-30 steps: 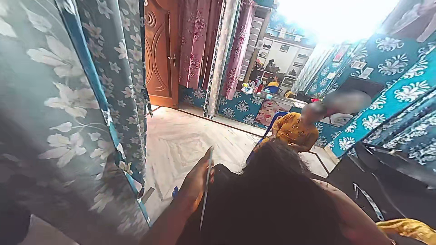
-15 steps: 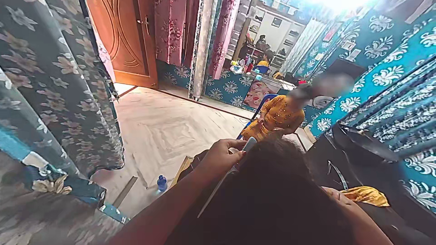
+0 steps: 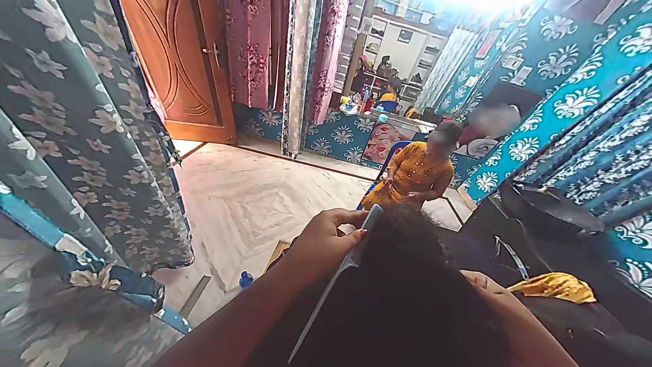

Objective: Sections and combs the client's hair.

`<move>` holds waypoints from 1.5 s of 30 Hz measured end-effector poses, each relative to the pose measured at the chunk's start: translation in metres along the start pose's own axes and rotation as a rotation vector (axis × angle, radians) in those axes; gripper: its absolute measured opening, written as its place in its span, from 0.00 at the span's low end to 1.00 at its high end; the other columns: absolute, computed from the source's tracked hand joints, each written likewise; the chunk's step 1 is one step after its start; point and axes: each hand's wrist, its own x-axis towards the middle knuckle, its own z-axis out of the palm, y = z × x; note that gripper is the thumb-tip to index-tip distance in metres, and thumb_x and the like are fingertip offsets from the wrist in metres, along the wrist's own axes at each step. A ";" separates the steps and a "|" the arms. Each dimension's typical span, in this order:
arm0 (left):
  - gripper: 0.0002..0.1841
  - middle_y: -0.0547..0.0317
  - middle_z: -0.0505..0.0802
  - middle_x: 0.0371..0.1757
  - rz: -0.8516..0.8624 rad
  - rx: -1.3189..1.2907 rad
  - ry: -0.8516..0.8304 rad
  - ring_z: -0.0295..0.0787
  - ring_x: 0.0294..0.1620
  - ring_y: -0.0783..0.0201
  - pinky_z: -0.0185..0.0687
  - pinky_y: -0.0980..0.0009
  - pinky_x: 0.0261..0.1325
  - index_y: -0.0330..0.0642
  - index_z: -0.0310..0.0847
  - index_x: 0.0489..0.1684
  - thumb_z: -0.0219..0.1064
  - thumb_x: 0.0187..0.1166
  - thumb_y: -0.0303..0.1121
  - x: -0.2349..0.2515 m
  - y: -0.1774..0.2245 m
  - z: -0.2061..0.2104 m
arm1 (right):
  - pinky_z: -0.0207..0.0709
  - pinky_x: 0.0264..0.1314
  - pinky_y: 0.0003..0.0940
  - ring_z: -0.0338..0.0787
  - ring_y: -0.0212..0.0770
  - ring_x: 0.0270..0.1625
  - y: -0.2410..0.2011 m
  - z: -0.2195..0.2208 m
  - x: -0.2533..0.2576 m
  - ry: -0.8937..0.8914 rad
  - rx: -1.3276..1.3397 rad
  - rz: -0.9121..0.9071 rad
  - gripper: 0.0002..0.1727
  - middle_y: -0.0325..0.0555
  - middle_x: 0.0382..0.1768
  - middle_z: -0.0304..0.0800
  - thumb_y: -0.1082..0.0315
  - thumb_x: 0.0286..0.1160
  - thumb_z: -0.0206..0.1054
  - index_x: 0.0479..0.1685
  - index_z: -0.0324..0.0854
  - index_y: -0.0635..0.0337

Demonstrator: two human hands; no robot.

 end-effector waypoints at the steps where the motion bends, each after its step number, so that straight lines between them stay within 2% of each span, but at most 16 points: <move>1: 0.17 0.64 0.92 0.57 0.006 0.016 0.005 0.91 0.43 0.75 0.89 0.78 0.45 0.44 0.85 0.68 0.67 0.81 0.30 -0.002 0.003 0.002 | 0.79 0.29 0.13 0.86 0.15 0.25 0.005 -0.008 0.003 -0.059 0.010 -0.018 0.13 0.25 0.23 0.92 0.59 0.80 0.67 0.28 0.94 0.41; 3: 0.18 0.64 0.92 0.58 0.015 0.048 0.008 0.91 0.42 0.76 0.88 0.79 0.43 0.44 0.85 0.68 0.68 0.80 0.30 -0.005 0.009 0.006 | 0.79 0.28 0.13 0.85 0.15 0.25 0.010 -0.014 0.005 -0.105 0.019 -0.029 0.10 0.25 0.22 0.91 0.53 0.75 0.72 0.29 0.95 0.41; 6: 0.19 0.65 0.91 0.58 0.029 0.088 0.022 0.90 0.39 0.77 0.87 0.80 0.41 0.45 0.84 0.68 0.70 0.79 0.32 -0.011 0.018 0.013 | 0.78 0.25 0.13 0.84 0.15 0.22 0.010 -0.013 0.004 -0.106 0.048 -0.020 0.10 0.26 0.19 0.89 0.55 0.74 0.72 0.26 0.94 0.43; 9: 0.18 0.66 0.91 0.56 0.044 0.085 0.001 0.90 0.39 0.78 0.88 0.80 0.41 0.46 0.83 0.66 0.70 0.78 0.31 -0.016 0.026 0.022 | 0.79 0.26 0.14 0.85 0.16 0.23 0.012 -0.015 0.004 -0.131 0.068 -0.036 0.09 0.27 0.21 0.90 0.56 0.74 0.73 0.28 0.94 0.44; 13: 0.17 0.64 0.90 0.55 0.037 0.084 -0.052 0.91 0.41 0.76 0.90 0.79 0.43 0.45 0.81 0.64 0.70 0.78 0.30 -0.021 0.038 0.042 | 0.80 0.26 0.15 0.85 0.17 0.23 0.010 -0.013 0.005 -0.095 0.043 -0.024 0.14 0.29 0.20 0.89 0.64 0.78 0.65 0.25 0.92 0.45; 17: 0.16 0.65 0.89 0.53 0.031 0.192 -0.071 0.90 0.43 0.77 0.89 0.79 0.46 0.46 0.82 0.64 0.70 0.78 0.31 -0.016 0.044 0.061 | 0.79 0.25 0.16 0.84 0.18 0.22 0.006 -0.015 0.009 -0.113 0.031 0.002 0.18 0.30 0.19 0.88 0.67 0.81 0.59 0.24 0.90 0.46; 21: 0.16 0.66 0.90 0.54 0.035 0.235 -0.083 0.90 0.44 0.77 0.89 0.78 0.46 0.48 0.83 0.63 0.71 0.78 0.32 -0.013 0.050 0.066 | 0.84 0.30 0.20 0.88 0.22 0.26 0.004 -0.018 0.012 -0.135 0.073 0.027 0.17 0.34 0.23 0.92 0.70 0.81 0.58 0.25 0.90 0.49; 30: 0.15 0.67 0.90 0.55 0.096 0.307 -0.108 0.90 0.45 0.77 0.89 0.79 0.46 0.48 0.85 0.61 0.71 0.77 0.33 -0.018 0.062 0.082 | 0.85 0.32 0.22 0.90 0.25 0.28 0.002 -0.023 0.018 -0.234 0.106 0.050 0.16 0.37 0.24 0.92 0.69 0.81 0.58 0.27 0.90 0.52; 35: 0.14 0.66 0.89 0.53 0.238 0.465 -0.112 0.87 0.39 0.79 0.87 0.81 0.40 0.49 0.88 0.59 0.70 0.77 0.34 -0.024 0.067 0.101 | 0.87 0.34 0.24 0.92 0.27 0.30 0.004 -0.025 0.019 -0.255 0.164 0.048 0.16 0.38 0.27 0.94 0.70 0.81 0.57 0.28 0.88 0.51; 39: 0.14 0.62 0.90 0.50 0.403 0.685 -0.023 0.86 0.33 0.77 0.84 0.82 0.33 0.49 0.90 0.56 0.70 0.74 0.35 -0.030 0.069 0.121 | 0.87 0.35 0.23 0.92 0.25 0.32 -0.001 -0.021 0.013 -0.223 0.181 0.063 0.11 0.35 0.29 0.94 0.69 0.79 0.59 0.33 0.86 0.47; 43: 0.14 0.59 0.92 0.48 0.572 0.938 0.087 0.89 0.30 0.72 0.85 0.78 0.30 0.47 0.92 0.52 0.71 0.69 0.32 -0.036 0.072 0.140 | 0.80 0.27 0.18 0.86 0.20 0.25 -0.003 -0.021 0.015 -0.271 0.144 0.040 0.18 0.29 0.22 0.89 0.69 0.80 0.54 0.22 0.84 0.43; 45: 0.14 0.58 0.92 0.47 0.608 1.058 0.120 0.91 0.31 0.69 0.85 0.76 0.29 0.47 0.93 0.51 0.72 0.67 0.32 -0.037 0.075 0.148 | 0.81 0.27 0.18 0.87 0.20 0.25 -0.003 -0.023 0.016 -0.301 0.148 0.031 0.19 0.29 0.22 0.90 0.71 0.80 0.53 0.22 0.84 0.43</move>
